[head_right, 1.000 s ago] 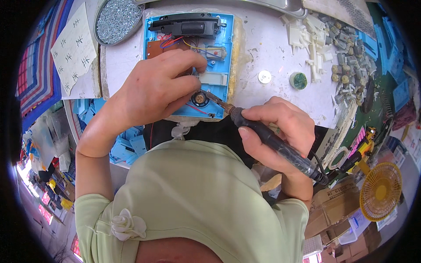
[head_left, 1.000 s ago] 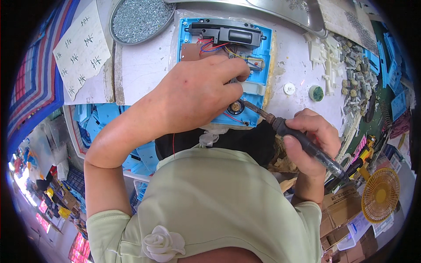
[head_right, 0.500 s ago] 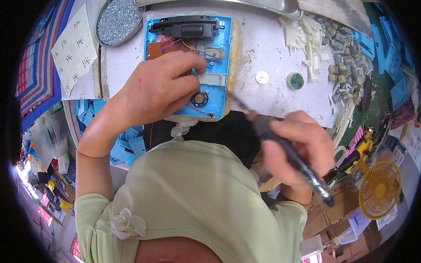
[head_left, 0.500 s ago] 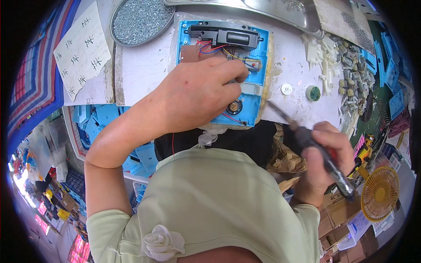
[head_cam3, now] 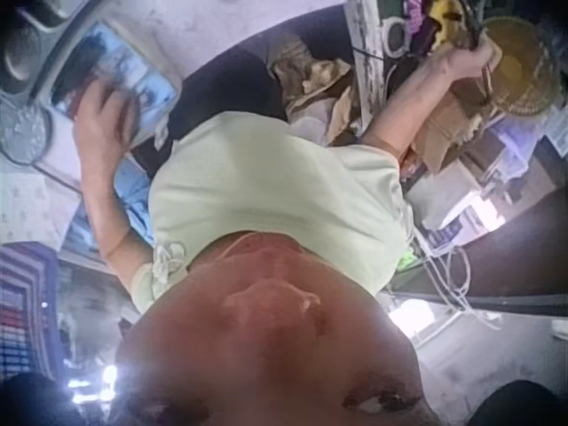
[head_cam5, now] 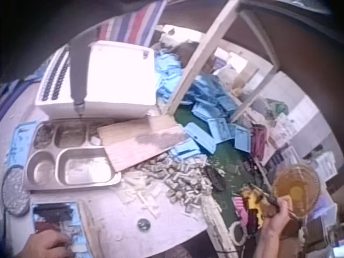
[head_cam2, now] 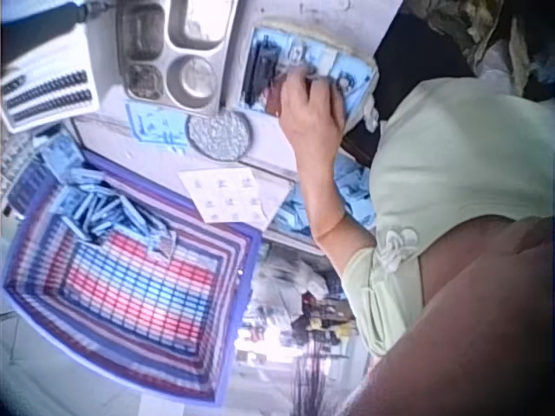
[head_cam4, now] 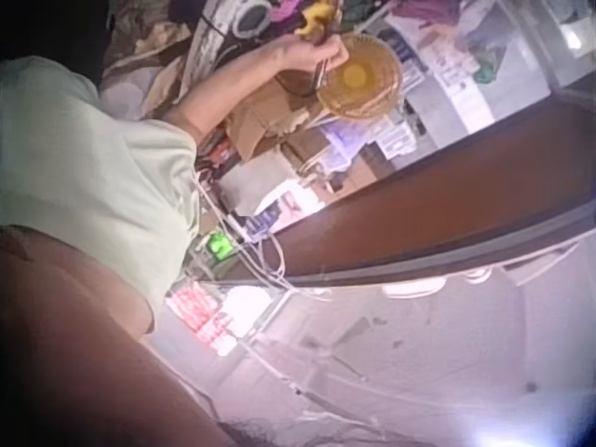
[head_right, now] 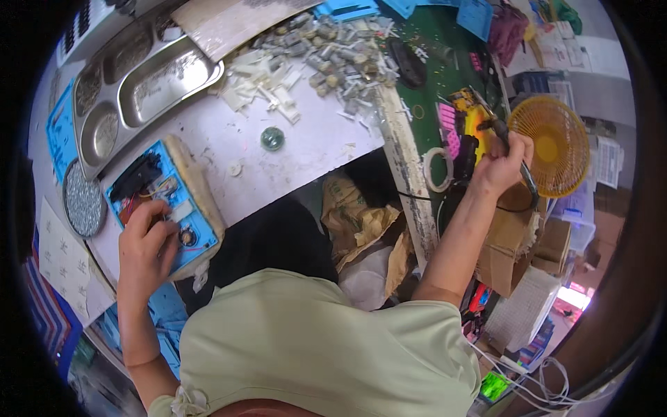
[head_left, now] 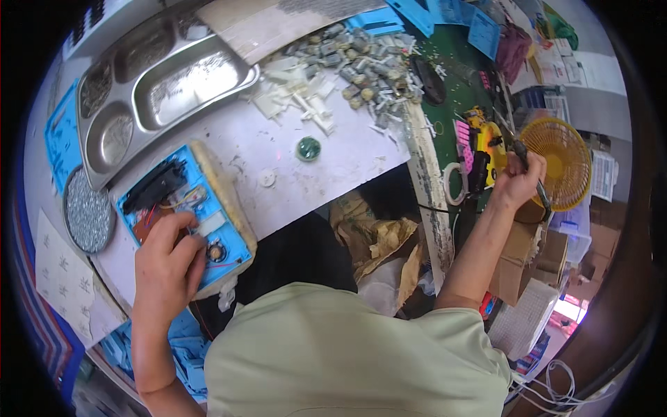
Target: Assemble internal components of a plastic device casing including a motor, circuit board, and wiring, then secure the outer shell with screws.
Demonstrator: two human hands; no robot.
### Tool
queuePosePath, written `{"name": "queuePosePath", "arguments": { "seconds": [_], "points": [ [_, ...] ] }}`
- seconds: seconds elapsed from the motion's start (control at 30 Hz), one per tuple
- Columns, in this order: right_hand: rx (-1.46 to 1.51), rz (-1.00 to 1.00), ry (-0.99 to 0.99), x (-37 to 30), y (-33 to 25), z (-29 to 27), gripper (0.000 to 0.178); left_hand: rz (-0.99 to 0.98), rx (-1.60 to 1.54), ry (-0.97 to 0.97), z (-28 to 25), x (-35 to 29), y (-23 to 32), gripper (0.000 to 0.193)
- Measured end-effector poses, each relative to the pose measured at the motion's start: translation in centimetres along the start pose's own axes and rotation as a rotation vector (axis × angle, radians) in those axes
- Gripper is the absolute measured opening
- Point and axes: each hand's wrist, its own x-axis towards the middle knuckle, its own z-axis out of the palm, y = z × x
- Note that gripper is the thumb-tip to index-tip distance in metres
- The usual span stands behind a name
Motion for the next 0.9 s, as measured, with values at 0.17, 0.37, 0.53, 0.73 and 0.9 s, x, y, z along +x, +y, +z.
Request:
{"name": "queuePosePath", "arguments": {
  "seconds": [0.17,0.37,0.53,0.73,0.9],
  "points": [
    [-0.021,0.015,-0.01,2.5,3.4,0.8,0.012,0.025,0.02,0.009,0.2,0.3,0.1,0.022],
    [-0.342,0.313,-0.11,4.8,7.6,4.7,0.018,0.094,-0.008,0.025,0.1,-1.2,-2.0,0.023],
    [0.387,0.722,-0.441,3.8,9.6,0.2,0.043,0.081,-0.038,0.141,0.3,-2.5,-2.2,0.028],
    [-0.222,-0.436,-1.213,-24.0,-3.3,15.9,0.03,0.074,-0.021,0.154,1.0,-2.3,-1.9,0.032],
    [-0.248,-0.498,-1.34,-29.0,-3.5,19.5,0.025,0.031,-0.082,0.262,0.3,-2.7,-1.8,0.034]
  ]
}}
